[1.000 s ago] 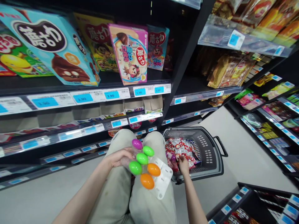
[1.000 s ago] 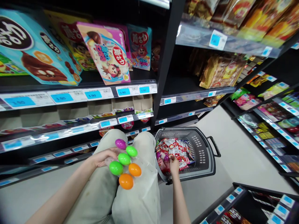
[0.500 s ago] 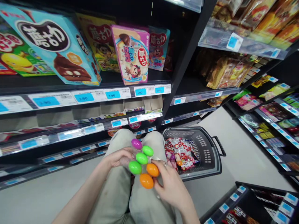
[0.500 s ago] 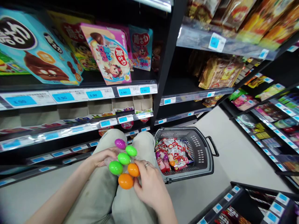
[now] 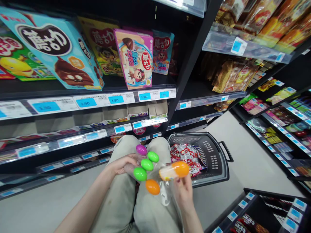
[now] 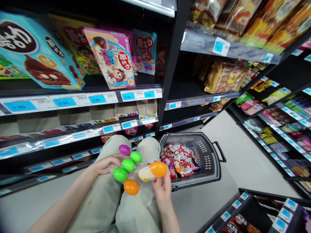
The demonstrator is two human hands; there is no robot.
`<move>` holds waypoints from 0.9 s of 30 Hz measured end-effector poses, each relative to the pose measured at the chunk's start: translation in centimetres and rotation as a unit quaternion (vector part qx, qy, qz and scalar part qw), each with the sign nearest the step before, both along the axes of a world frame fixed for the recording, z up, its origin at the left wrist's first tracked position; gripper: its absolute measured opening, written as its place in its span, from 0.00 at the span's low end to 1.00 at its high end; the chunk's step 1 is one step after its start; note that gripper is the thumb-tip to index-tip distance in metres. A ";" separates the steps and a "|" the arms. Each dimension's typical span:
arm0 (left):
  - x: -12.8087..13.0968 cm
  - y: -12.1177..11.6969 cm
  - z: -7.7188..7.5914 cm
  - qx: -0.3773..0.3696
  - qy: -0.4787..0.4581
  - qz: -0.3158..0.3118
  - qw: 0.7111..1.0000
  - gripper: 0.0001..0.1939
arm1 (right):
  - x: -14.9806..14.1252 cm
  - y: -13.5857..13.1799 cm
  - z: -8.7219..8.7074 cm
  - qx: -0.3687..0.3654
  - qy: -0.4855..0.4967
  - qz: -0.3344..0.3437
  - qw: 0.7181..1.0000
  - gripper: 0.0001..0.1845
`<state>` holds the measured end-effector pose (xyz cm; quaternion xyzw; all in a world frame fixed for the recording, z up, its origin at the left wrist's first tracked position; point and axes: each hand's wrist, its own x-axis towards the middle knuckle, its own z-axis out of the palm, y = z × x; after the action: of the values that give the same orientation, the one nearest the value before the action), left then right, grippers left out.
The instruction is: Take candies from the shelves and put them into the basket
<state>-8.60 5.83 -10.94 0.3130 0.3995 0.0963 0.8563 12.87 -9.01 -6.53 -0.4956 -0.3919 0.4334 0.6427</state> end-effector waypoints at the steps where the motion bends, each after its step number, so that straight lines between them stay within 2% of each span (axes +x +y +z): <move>1: 0.0 0.0 0.1 -0.002 0.001 0.007 1.000 0.16 | 0.3 0.1 0.3 -0.007 0.084 -0.011 0.996 0.22; 4: 0.1 0.0 0.4 -0.014 0.003 0.021 1.000 0.15 | 1.9 0.1 1.5 -0.015 0.262 -0.001 0.965 0.24; 7: 0.1 0.0 0.7 -0.023 0.007 0.028 0.999 0.15 | 3.4 -0.5 2.2 -0.014 0.301 0.010 0.953 0.25; 13: 0.3 0.0 0.7 -0.020 0.012 0.028 0.999 0.14 | 4.8 -1.8 2.2 -0.027 0.179 0.056 0.982 0.18; 17: 0.3 0.0 0.7 -0.025 0.007 0.026 0.999 0.13 | 5.4 -2.3 2.1 -0.016 0.118 0.094 0.988 0.24; 22: 0.3 -0.1 0.8 -0.011 0.027 0.024 0.999 0.14 | 5.8 -2.6 2.1 -0.082 -0.054 0.095 0.991 0.17; 24: 0.3 0.0 0.8 0.000 0.041 0.017 0.999 0.13 | 5.8 -2.7 2.3 -0.099 -0.093 0.094 0.986 0.25; 27: 0.3 0.0 0.7 0.014 0.053 0.003 0.999 0.13 | 5.8 -2.7 2.3 -0.115 -0.074 0.097 0.986 0.37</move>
<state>-8.31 5.84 -10.21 0.3285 0.4435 0.0877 0.8293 18.71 -11.71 -4.25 -0.5564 -0.4326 0.4980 0.5052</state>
